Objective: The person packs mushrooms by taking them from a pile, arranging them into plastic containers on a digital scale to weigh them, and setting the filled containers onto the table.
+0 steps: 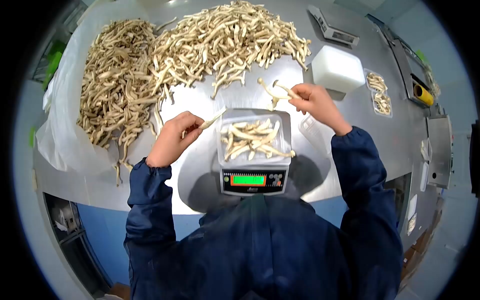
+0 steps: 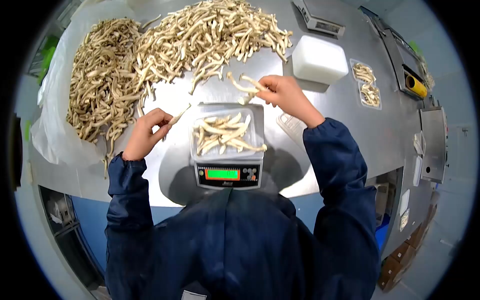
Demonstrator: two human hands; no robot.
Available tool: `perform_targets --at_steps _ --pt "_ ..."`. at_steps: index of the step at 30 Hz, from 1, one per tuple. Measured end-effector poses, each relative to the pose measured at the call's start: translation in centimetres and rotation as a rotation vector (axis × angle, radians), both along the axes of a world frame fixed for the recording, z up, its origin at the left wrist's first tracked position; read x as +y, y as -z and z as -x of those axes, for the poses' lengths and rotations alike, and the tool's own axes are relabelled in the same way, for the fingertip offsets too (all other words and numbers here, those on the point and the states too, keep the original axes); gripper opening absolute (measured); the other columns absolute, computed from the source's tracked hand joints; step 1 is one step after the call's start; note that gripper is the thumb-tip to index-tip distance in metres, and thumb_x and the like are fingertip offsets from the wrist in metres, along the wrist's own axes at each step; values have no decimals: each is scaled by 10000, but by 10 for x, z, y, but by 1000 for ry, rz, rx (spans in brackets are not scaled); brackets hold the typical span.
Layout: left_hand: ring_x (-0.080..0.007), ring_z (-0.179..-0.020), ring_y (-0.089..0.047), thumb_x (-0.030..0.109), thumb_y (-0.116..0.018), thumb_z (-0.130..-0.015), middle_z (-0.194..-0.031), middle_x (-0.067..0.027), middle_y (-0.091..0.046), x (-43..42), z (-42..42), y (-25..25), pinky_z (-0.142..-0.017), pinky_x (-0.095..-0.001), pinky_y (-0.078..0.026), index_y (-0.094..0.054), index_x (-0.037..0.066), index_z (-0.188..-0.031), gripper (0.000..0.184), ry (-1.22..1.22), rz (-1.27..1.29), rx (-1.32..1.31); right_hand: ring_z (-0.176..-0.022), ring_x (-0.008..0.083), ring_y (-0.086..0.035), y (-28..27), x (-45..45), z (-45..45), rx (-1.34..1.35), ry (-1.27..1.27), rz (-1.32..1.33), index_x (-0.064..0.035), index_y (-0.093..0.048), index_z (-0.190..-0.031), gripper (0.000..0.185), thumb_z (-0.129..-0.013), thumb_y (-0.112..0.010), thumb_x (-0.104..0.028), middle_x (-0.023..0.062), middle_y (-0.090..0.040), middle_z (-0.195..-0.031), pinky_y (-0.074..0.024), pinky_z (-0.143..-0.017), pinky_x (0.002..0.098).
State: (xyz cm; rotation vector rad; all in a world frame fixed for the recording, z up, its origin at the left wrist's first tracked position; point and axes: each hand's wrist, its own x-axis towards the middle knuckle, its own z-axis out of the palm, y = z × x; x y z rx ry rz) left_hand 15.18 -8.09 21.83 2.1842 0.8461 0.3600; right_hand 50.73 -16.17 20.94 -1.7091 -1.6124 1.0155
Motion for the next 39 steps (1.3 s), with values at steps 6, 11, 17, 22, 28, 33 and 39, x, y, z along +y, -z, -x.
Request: perform_targets --at_steps 6,11,17,22,28,33,39 --pt "-227 -736 -576 -5 -640 -809 -827 -89 -581 -39 1 -11 -624 -308 -453 -633 11 -922 114 87 -119 -21 -652 141 -521 -14 -17 34 -33 -271 -195 22 -609 -886 143 -795 -662 -74 73 -546 -767 -387 -564 287" --pt "-252 -734 -584 -1 -642 -807 -816 -100 -574 -53 5 -19 -642 -328 -464 -639 15 -916 110 107 -66 19 -817 302 -596 -4 -15 59 -132 -469 -270 16 -620 -977 204 -805 -645 -92 140 -606 -889 -475 -746 353" --pt "-264 -738 -588 2 -646 -801 -817 -105 -578 -62 20 -19 -659 -335 -470 -646 9 -916 115 72 -94 70 -822 308 -615 -18 -11 55 -9 -258 -145 2 -661 -1007 242 -809 -640 -134 161 -635 -910 -479 -735 358" --pt "-242 -742 -592 -4 -650 -793 -819 -96 -583 -73 24 -22 -654 -314 -466 -646 1 -913 120 -20 -7 70 -859 317 -598 -4 -7 70 -225 -439 -265 -1 -631 -1048 239 -827 -621 -94 141 -610 -936 -480 -774 371" --pt "-212 -752 -590 -30 -643 -787 -816 -97 -578 -81 39 -22 -667 -291 -462 -641 -16 -912 126 -128 26 51 -892 313 -599 -4 -7 67 -187 -416 -340 0 -633 -1036 236 -822 -622 -99 140 -627 -964 -475 -792 363" --pt "-196 -715 -563 -43 -625 -794 -789 -89 -567 -90 43 -22 -659 -275 -451 -626 -23 -894 102 -223 19 8 -789 213 -633 -25 -35 49 -92 -125 -325 4 -656 -981 163 -843 -614 -73 108 -670 -885 -476 -683 303" --pt "-126 -704 -540 49 -583 -882 -783 -53 -596 -95 38 -6 -639 -251 -436 -601 -24 -948 100 -386 71 -143 -717 184 -643 -5 -89 25 -76 236 -283 17 -664 -980 163 -843 -633 -67 117 -681 -841 -488 -662 265"
